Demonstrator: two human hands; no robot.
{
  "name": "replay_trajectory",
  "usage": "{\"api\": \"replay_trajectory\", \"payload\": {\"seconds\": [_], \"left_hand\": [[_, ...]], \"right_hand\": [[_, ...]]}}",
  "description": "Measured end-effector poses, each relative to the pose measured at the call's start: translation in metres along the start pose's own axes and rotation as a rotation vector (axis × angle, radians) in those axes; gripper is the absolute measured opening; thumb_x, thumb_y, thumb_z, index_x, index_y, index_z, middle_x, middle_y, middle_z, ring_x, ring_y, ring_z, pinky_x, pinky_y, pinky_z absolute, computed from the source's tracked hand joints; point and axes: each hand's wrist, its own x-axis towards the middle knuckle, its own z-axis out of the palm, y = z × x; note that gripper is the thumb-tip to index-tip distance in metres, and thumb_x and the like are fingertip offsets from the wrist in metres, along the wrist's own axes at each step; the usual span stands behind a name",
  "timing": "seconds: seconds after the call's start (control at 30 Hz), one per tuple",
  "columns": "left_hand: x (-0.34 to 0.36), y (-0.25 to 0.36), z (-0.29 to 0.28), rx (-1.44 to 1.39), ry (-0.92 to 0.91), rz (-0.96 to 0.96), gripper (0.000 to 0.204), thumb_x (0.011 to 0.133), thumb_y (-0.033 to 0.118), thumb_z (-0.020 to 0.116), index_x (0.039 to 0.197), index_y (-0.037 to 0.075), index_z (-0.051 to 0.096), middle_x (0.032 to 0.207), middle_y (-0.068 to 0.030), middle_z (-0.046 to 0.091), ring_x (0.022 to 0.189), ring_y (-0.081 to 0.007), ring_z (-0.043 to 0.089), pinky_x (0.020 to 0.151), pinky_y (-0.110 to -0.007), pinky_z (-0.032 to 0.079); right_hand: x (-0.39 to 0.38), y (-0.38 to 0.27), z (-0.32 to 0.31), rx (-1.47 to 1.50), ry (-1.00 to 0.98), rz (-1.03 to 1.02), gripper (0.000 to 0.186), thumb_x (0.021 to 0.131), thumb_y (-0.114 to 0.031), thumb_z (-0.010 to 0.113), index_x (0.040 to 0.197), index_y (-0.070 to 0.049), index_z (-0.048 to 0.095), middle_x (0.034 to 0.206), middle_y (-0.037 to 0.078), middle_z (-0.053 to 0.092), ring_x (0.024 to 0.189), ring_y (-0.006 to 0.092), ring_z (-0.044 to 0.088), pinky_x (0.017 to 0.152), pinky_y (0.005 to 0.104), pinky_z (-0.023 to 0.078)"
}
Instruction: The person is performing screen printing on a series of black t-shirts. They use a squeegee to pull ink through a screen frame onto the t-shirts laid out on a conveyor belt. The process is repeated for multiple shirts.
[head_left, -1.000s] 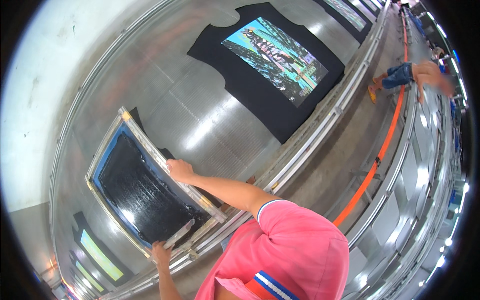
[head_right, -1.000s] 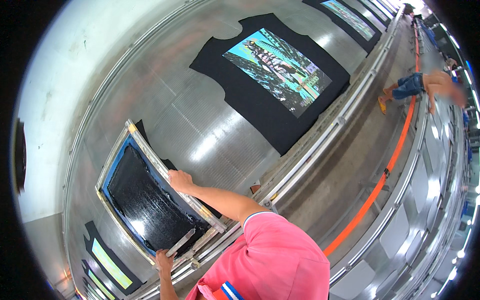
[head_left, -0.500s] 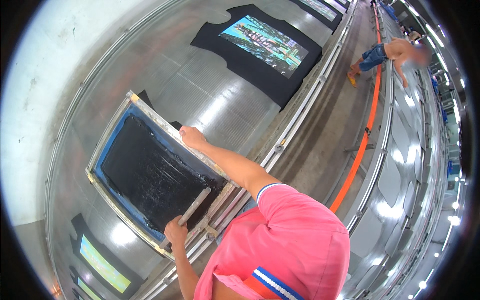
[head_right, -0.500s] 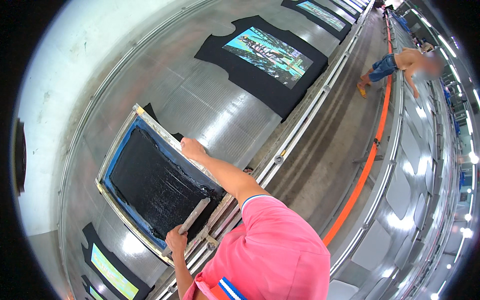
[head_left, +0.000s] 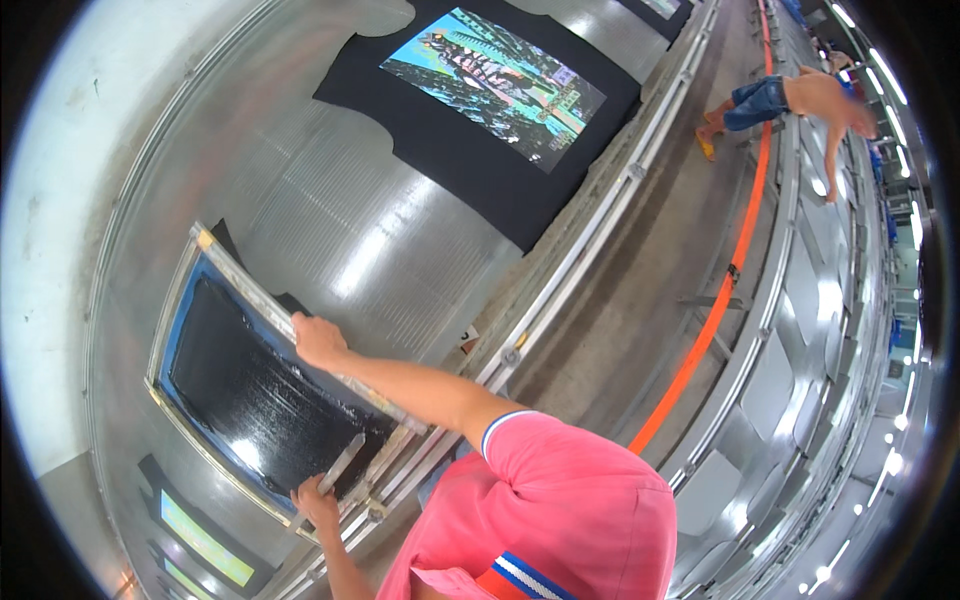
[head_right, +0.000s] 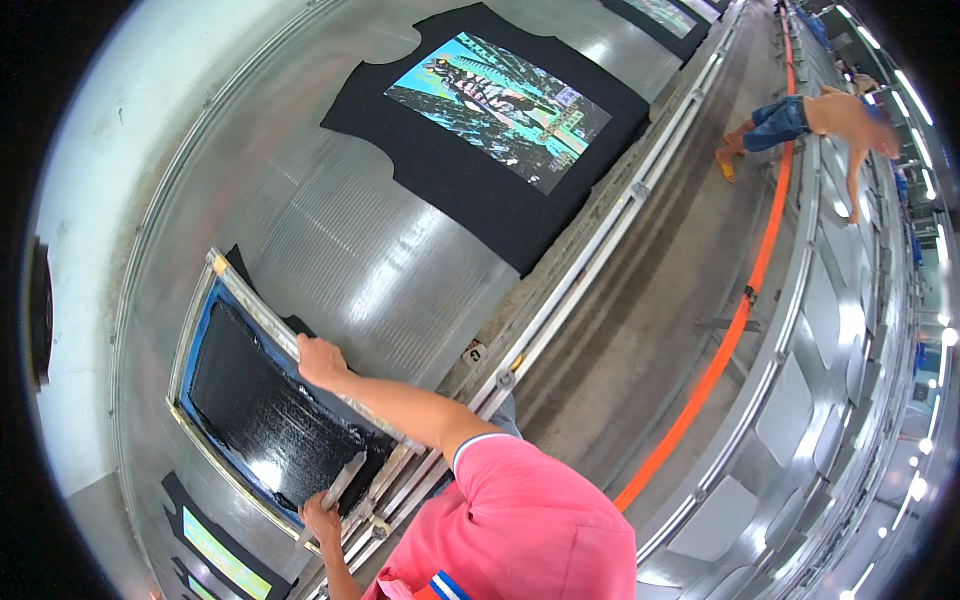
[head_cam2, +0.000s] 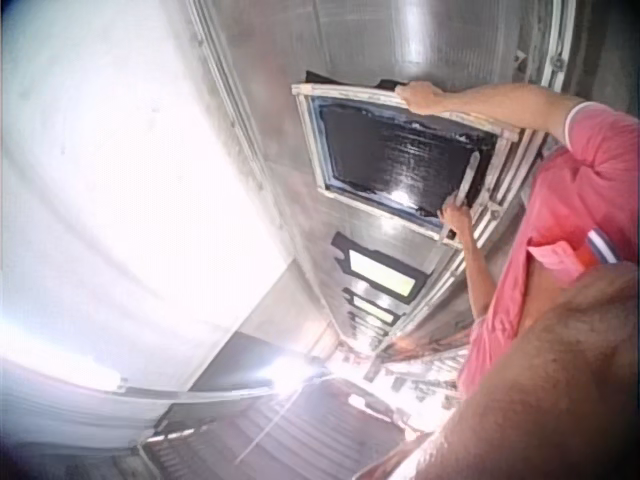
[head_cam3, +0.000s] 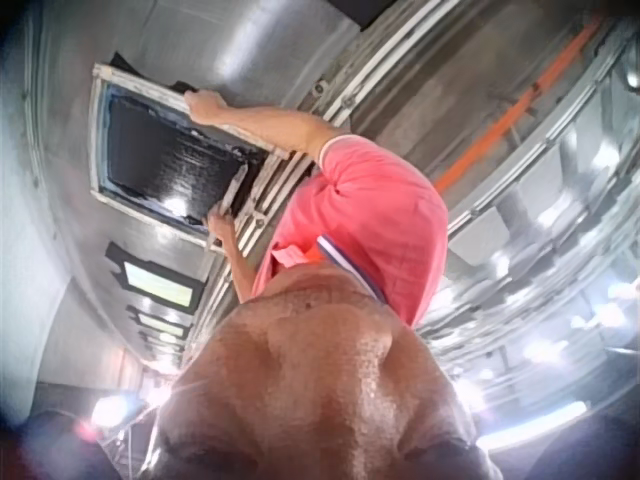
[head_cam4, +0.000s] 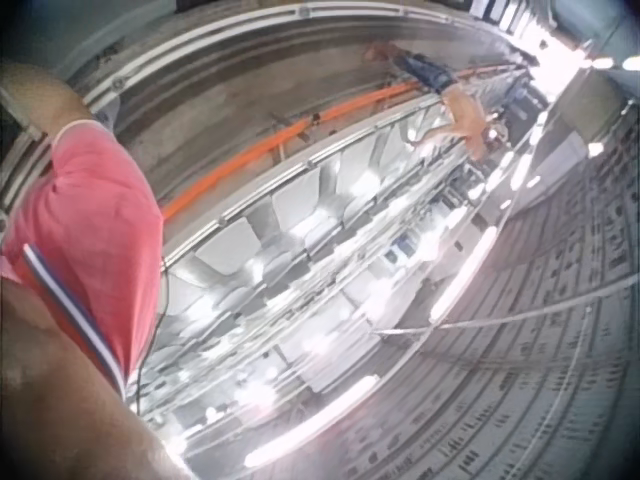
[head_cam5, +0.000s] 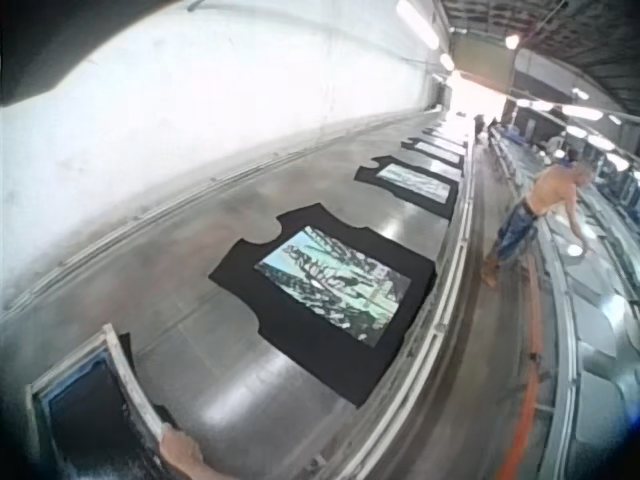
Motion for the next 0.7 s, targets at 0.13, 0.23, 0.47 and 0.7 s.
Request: {"api": "replay_trajectory", "payload": {"seconds": [0.13,0.23,0.47,0.7], "left_hand": [[-0.010,-0.021,-0.001,-0.002,-0.021,-0.048,0.043,0.060,0.003,0.084,0.100,0.013,0.075,0.106,-0.0077,0.071,0.110,-0.0285,0.063,0.111,-0.057,0.032],[-0.022,-0.027,0.004,-0.020,-0.003,-0.018,0.042,0.059,0.001,0.082,0.100,0.011,0.075,0.105,-0.0086,0.071,0.110,-0.0291,0.063,0.109,-0.056,0.033],[-0.034,-0.020,-0.010,-0.013,-0.071,0.037,0.044,0.057,-0.006,0.066,0.099,0.005,0.073,0.100,-0.0118,0.072,0.103,-0.0333,0.064,0.100,-0.048,0.041],[-0.038,-0.015,-0.014,-0.032,-0.056,0.091,0.039,0.059,-0.005,0.066,0.096,0.005,0.073,0.099,-0.0129,0.072,0.100,-0.0346,0.064,0.095,-0.047,0.044]], "right_hand": [[-0.017,-0.011,0.007,0.090,-0.117,0.001,0.017,0.091,-0.006,0.049,0.105,0.002,0.054,0.088,0.026,0.068,0.086,0.0449,0.067,0.075,0.0555,0.051],[-0.029,-0.011,0.003,0.124,-0.115,0.017,0.017,0.094,-0.007,0.049,0.107,0.002,0.054,0.092,0.026,0.068,0.088,0.0445,0.066,0.078,0.0547,0.050],[-0.039,-0.009,0.005,0.126,-0.183,0.030,0.018,0.097,-0.011,0.049,0.112,0.000,0.052,0.094,0.024,0.069,0.087,0.0449,0.066,0.077,0.0553,0.051],[-0.047,-0.005,0.011,0.082,-0.132,0.010,0.017,0.098,-0.014,0.050,0.111,-0.004,0.051,0.093,0.023,0.069,0.084,0.0440,0.067,0.075,0.0556,0.052]]}}
